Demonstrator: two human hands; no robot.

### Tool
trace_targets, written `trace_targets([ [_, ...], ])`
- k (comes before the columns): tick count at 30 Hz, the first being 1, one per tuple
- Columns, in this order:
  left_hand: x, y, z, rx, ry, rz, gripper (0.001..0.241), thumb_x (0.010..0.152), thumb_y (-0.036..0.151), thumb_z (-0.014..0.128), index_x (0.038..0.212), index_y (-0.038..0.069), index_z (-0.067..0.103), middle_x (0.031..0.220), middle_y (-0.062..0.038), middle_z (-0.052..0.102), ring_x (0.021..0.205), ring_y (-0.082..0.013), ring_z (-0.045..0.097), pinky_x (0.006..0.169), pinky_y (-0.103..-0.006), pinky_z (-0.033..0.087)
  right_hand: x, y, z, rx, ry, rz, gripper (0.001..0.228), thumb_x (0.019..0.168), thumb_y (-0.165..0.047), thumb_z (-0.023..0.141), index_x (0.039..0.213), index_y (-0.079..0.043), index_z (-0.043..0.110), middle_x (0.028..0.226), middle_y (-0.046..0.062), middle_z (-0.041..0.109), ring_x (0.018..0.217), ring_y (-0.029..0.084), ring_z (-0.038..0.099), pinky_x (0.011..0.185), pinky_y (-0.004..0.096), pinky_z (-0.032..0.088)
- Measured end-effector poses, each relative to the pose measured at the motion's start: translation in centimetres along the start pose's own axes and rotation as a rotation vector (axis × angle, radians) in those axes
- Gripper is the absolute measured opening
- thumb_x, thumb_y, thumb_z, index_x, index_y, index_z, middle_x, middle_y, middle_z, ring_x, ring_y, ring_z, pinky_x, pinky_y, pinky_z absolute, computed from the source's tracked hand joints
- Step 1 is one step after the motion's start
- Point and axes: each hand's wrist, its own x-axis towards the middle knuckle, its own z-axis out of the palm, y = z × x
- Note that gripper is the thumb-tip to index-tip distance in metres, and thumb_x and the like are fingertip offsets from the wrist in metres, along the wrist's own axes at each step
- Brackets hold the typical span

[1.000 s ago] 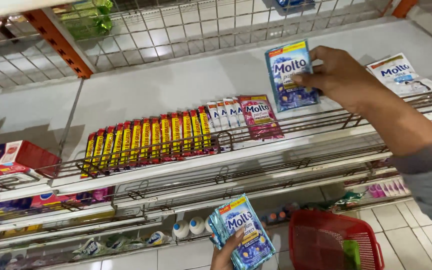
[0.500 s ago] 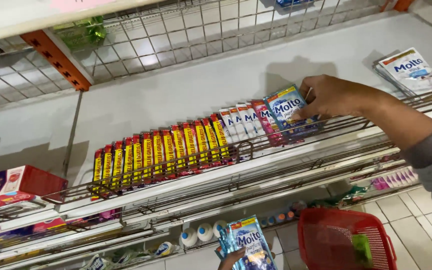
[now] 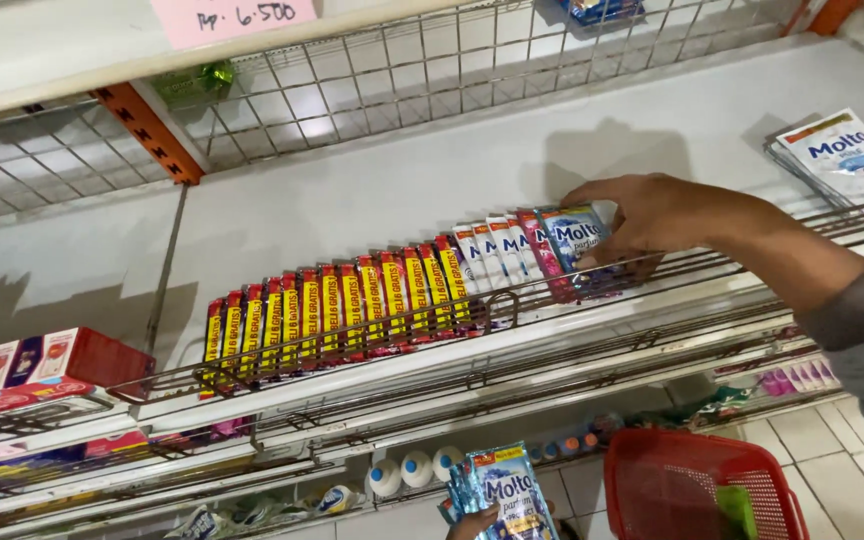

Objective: Picking up, inspecting, and organizing fabric softener packets on a supermarket shelf.

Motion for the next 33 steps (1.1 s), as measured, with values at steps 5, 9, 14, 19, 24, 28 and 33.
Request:
trace_targets([
  [5, 4.7, -1.2, -0.5, 0.048, -0.006, -0.012, 0.049, 0.081, -0.001, 0.065, 0.128, -0.011, 0.056, 0.12, -0.022, 0.069, 0.111, -0.0291, 0.068, 0.1, -0.0425, 0.055, -0.8, -0.7, -0.4, -0.056, -0.021, 0.019, 0.082, 0.075, -0.031, 0.088, 0.146, -0.024, 0.05, 0.088, 0.016, 0.079, 0.067, 0.027, 0.074, 0.063, 0.042, 0.065],
  [9, 5.0, 1.6, 7.8, 0.064, -0.011, -0.007, 0.049, 0.081, -0.003, 0.064, 0.128, -0.012, 0.055, 0.121, -0.022, 0.068, 0.113, -0.0284, 0.067, 0.102, -0.0416, 0.054, 0.0, 1.6, -1.6, -0.176, 0.059, -0.114, 0.083, 0.081, -0.04, 0.086, 0.15, -0.021, 0.043, 0.092, 0.015, 0.075, 0.069, 0.027, 0.074, 0.065, 0.04, 0.062],
  [14, -9.0, 20.6, 33.3, -0.14, 0.259, 0.073, 0.053, 0.074, -0.004, 0.067, 0.126, -0.01, 0.063, 0.11, -0.025, 0.077, 0.102, -0.0324, 0.075, 0.094, -0.0452, 0.059, -4.6, 4.1, -1.5, -0.251, 0.407, -0.427, 0.055, 0.092, -0.046, 0.069, 0.125, -0.003, 0.06, 0.082, 0.012, 0.074, 0.069, 0.021, 0.072, 0.063, 0.039, 0.058],
  [19, -10.1, 24.9, 42.7, -0.072, 0.145, 0.289, 0.052, 0.077, -0.002, 0.073, 0.128, -0.005, 0.064, 0.114, -0.018, 0.077, 0.107, -0.025, 0.073, 0.097, -0.0404, 0.057, -12.5, 2.5, 1.0, -0.474, -0.132, -0.31, 0.043, 0.092, -0.059, 0.067, 0.098, -0.017, 0.072, 0.06, 0.006, 0.068, 0.059, 0.015, 0.067, 0.064, 0.036, 0.053],
  [24, -11.5, 27.5, 48.0, -0.077, 0.077, 0.327, 0.054, 0.08, 0.004, 0.076, 0.132, -0.001, 0.063, 0.116, -0.014, 0.076, 0.109, -0.0223, 0.072, 0.098, -0.0393, 0.056, -11.3, 8.3, 3.4, 0.049, -0.251, -0.556, 0.038, 0.091, -0.031, 0.074, 0.122, -0.011, 0.069, 0.09, 0.002, 0.081, 0.08, 0.014, 0.072, 0.072, 0.034, 0.059],
  [28, -10.4, 26.8, 48.2, -0.059, 0.051, 0.376, 0.057, 0.082, 0.006, 0.077, 0.136, 0.0, 0.06, 0.117, -0.013, 0.075, 0.11, -0.0222, 0.07, 0.099, -0.0408, 0.055, -10.4, 10.6, 3.2, 0.297, -0.114, -0.562, 0.024, 0.089, -0.012, 0.075, 0.109, -0.004, 0.066, 0.101, 0.007, 0.075, 0.091, 0.013, 0.073, 0.077, 0.032, 0.062],
  [33, -11.0, 28.3, 48.4, -0.117, -0.046, 0.242, 0.059, 0.084, 0.008, 0.073, 0.139, -0.002, 0.054, 0.115, -0.025, 0.073, 0.11, -0.0355, 0.073, 0.098, -0.0501, 0.058, -7.0, 11.5, -2.3, 0.388, 0.017, -0.406, 0.039, 0.094, -0.016, 0.074, 0.126, -0.005, 0.056, 0.096, 0.018, 0.078, 0.086, 0.021, 0.075, 0.069, 0.036, 0.063],
])
